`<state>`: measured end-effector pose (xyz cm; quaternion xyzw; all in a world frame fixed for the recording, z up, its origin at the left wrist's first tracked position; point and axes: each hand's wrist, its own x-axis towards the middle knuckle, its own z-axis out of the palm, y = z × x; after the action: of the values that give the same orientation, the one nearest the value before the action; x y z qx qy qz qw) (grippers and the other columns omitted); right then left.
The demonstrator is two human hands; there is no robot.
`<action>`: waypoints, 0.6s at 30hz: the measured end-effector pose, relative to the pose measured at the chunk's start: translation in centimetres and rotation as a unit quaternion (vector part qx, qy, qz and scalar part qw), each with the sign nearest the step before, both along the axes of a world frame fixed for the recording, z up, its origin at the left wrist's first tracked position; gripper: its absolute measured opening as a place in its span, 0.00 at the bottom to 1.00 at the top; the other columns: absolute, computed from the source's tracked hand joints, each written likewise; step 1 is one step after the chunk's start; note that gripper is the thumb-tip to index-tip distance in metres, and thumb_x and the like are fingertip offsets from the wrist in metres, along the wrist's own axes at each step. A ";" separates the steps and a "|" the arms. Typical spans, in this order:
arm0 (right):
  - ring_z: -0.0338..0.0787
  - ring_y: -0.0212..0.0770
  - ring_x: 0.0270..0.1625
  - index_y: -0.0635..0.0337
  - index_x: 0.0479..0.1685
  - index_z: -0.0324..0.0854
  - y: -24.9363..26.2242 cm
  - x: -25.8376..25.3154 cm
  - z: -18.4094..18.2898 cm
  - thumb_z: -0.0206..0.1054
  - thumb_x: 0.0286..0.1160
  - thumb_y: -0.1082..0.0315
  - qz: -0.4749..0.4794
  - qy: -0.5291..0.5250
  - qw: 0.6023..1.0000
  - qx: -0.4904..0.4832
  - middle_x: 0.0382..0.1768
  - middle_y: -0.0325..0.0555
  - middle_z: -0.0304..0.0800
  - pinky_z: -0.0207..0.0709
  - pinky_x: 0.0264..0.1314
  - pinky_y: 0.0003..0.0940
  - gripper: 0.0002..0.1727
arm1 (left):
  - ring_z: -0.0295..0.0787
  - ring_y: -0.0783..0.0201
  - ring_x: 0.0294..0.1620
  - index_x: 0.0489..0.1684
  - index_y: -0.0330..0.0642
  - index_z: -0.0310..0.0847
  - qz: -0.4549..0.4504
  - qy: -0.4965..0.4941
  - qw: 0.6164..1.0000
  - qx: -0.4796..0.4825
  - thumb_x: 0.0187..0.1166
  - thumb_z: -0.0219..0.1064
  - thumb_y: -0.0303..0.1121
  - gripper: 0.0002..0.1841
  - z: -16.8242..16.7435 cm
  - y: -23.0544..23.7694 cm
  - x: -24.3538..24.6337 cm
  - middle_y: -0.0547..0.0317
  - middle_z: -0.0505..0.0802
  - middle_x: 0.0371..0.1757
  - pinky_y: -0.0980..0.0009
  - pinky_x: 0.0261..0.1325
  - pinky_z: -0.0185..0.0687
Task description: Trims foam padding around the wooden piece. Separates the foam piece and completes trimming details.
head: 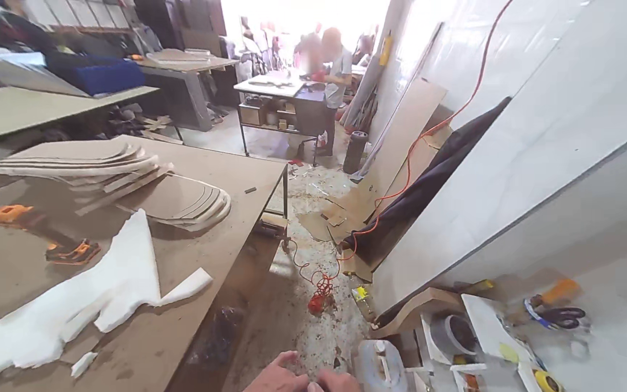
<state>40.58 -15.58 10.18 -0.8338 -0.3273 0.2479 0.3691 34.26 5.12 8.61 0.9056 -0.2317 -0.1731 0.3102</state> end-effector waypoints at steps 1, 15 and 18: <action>0.91 0.51 0.30 0.64 0.36 0.89 -0.6 1.7 0.0 0.58 0.84 0.53 0.012 0.002 1.000 0.003 0.23 0.52 0.89 0.82 0.37 0.57 0.23 | 0.95 0.51 0.44 0.50 0.35 0.84 0.011 0.006 1.000 0.007 0.92 0.49 0.40 0.20 0.4 -0.8 1.2 0.46 0.95 0.35 0.43 0.92 0.45; 0.84 0.34 0.23 0.69 0.64 0.78 -23.4 21.9 -2.3 0.55 0.82 0.69 -0.367 0.126 0.911 0.138 0.30 0.45 0.89 0.81 0.26 0.31 0.18 | 0.55 0.46 0.94 0.98 0.48 0.25 0.509 0.127 0.835 -0.166 0.88 0.47 0.56 0.44 -7.6 -2.2 6.4 0.44 0.53 0.96 0.40 0.89 0.59; 0.86 0.34 0.30 0.65 0.66 0.83 -30.2 22.1 1.5 0.61 0.82 0.68 -0.488 0.024 0.864 0.119 0.34 0.45 0.90 0.85 0.37 0.35 0.18 | 0.50 0.36 0.94 0.95 0.32 0.23 0.527 0.242 0.811 -0.075 0.94 0.44 0.45 0.40 -14.5 -3.3 2.5 0.26 0.50 0.93 0.43 0.93 0.47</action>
<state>62.68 -45.76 11.71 -0.8306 0.1033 0.0153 0.5470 36.78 1.79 -5.92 0.7915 0.3513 -0.1787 0.4672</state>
